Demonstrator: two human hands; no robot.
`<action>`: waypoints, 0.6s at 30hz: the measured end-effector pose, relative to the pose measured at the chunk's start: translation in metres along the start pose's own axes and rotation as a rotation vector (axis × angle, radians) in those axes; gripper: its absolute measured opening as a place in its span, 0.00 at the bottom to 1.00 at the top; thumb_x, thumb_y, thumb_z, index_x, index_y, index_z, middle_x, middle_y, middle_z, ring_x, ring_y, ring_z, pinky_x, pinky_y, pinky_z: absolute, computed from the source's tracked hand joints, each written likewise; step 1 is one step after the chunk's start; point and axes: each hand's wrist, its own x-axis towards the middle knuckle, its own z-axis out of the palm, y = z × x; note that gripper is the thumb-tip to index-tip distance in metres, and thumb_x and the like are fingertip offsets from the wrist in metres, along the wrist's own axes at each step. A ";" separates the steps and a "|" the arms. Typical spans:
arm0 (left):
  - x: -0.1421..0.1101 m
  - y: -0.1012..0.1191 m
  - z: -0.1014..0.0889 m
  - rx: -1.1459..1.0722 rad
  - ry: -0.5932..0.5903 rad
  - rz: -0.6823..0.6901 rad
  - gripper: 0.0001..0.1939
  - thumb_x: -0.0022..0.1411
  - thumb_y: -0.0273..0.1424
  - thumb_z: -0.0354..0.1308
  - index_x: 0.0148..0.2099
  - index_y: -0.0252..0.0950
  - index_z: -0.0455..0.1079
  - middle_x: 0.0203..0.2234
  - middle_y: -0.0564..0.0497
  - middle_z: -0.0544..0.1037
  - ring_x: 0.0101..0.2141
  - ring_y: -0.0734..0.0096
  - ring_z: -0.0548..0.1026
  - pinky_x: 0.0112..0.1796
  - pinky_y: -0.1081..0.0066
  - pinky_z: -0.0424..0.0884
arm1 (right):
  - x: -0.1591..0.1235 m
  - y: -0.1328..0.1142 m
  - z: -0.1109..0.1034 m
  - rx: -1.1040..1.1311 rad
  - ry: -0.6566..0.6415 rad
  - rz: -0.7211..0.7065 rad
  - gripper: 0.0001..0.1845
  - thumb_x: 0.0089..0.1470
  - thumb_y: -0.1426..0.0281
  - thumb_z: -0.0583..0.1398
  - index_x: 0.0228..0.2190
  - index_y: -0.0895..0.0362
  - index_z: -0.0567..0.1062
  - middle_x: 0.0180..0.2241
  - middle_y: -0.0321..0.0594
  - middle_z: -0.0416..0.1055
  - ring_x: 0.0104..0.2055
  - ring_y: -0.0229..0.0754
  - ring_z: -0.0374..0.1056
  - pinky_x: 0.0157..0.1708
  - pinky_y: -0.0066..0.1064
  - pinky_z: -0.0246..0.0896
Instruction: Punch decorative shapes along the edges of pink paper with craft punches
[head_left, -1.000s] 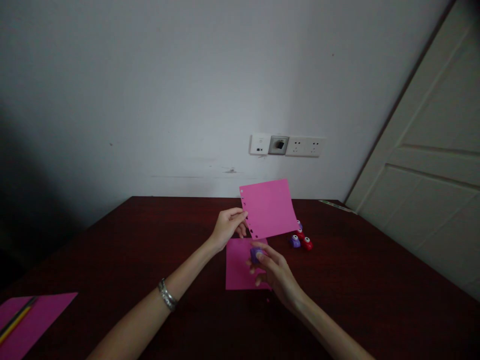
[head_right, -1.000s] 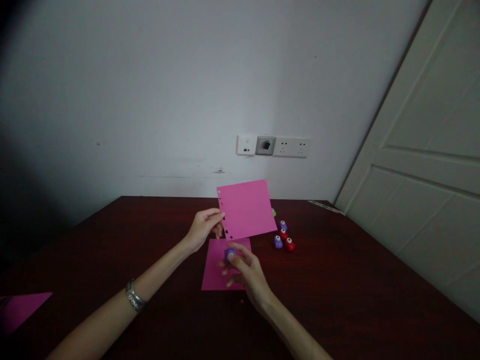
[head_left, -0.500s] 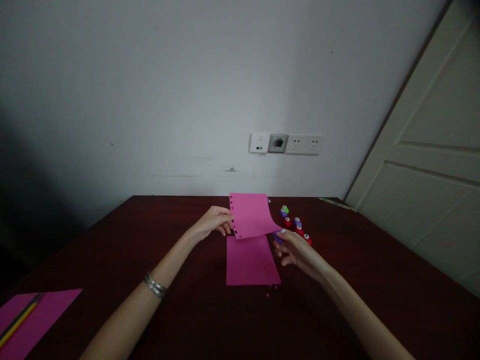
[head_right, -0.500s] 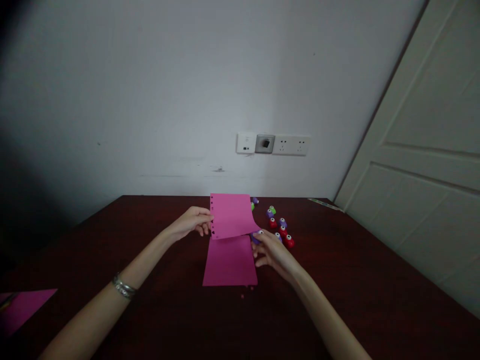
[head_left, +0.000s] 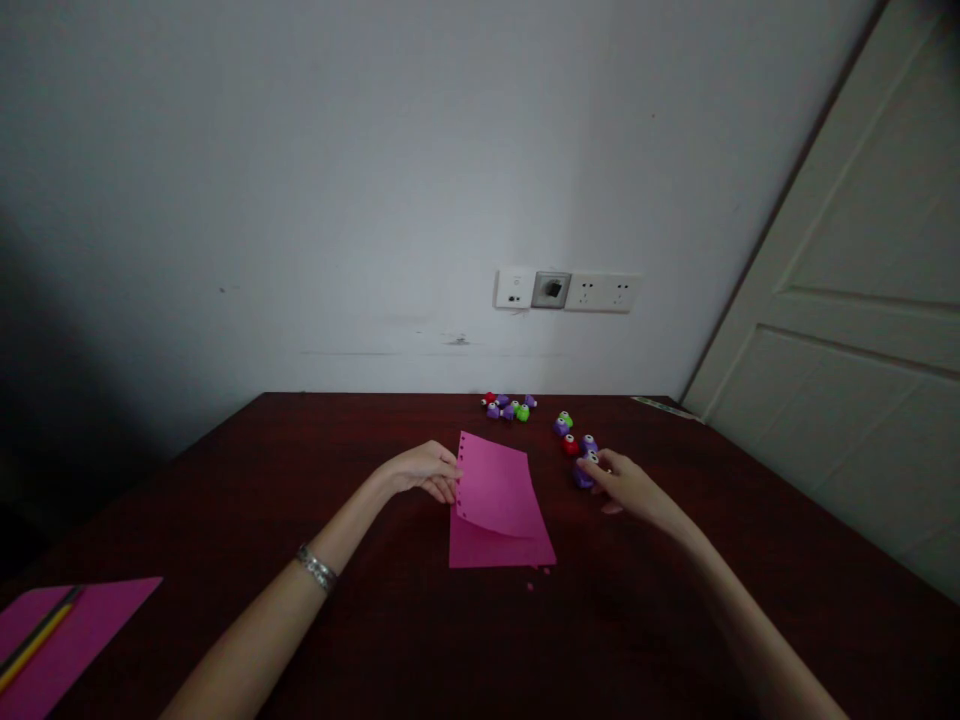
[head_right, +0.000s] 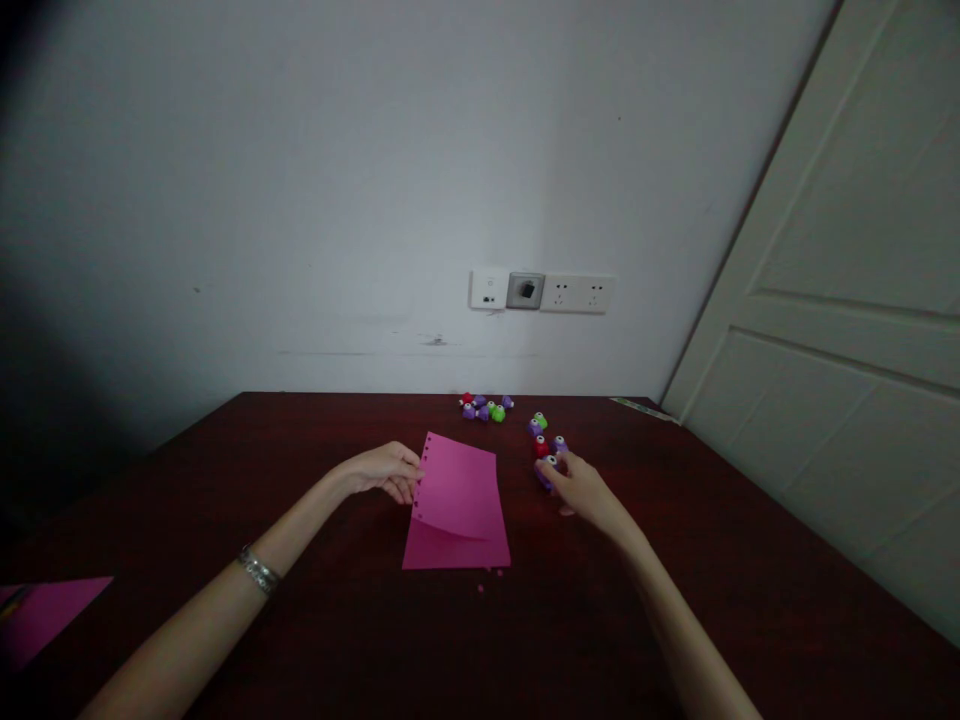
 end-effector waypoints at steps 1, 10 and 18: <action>0.002 -0.001 0.002 0.011 0.008 -0.011 0.10 0.47 0.34 0.59 0.28 0.30 0.71 0.21 0.46 0.77 0.24 0.70 0.75 0.28 0.71 0.70 | 0.002 0.004 -0.002 -0.065 -0.013 -0.010 0.15 0.45 0.58 0.57 0.27 0.58 0.66 0.24 0.38 0.66 0.25 0.40 0.66 0.15 0.26 0.62; 0.009 -0.008 0.006 0.231 -0.030 -0.166 0.10 0.47 0.33 0.57 0.24 0.30 0.70 0.15 0.48 0.74 0.17 0.73 0.71 0.21 0.73 0.66 | 0.008 0.025 -0.015 -0.297 -0.122 0.059 0.10 0.40 0.65 0.61 0.18 0.60 0.70 0.16 0.38 0.67 0.18 0.38 0.65 0.18 0.26 0.58; 0.005 -0.002 0.012 0.367 -0.104 -0.233 0.09 0.48 0.32 0.55 0.23 0.31 0.70 0.13 0.50 0.72 0.15 0.74 0.69 0.21 0.73 0.65 | 0.012 0.035 -0.016 -0.328 -0.104 0.115 0.09 0.40 0.68 0.61 0.17 0.60 0.67 0.19 0.40 0.68 0.21 0.40 0.68 0.17 0.25 0.60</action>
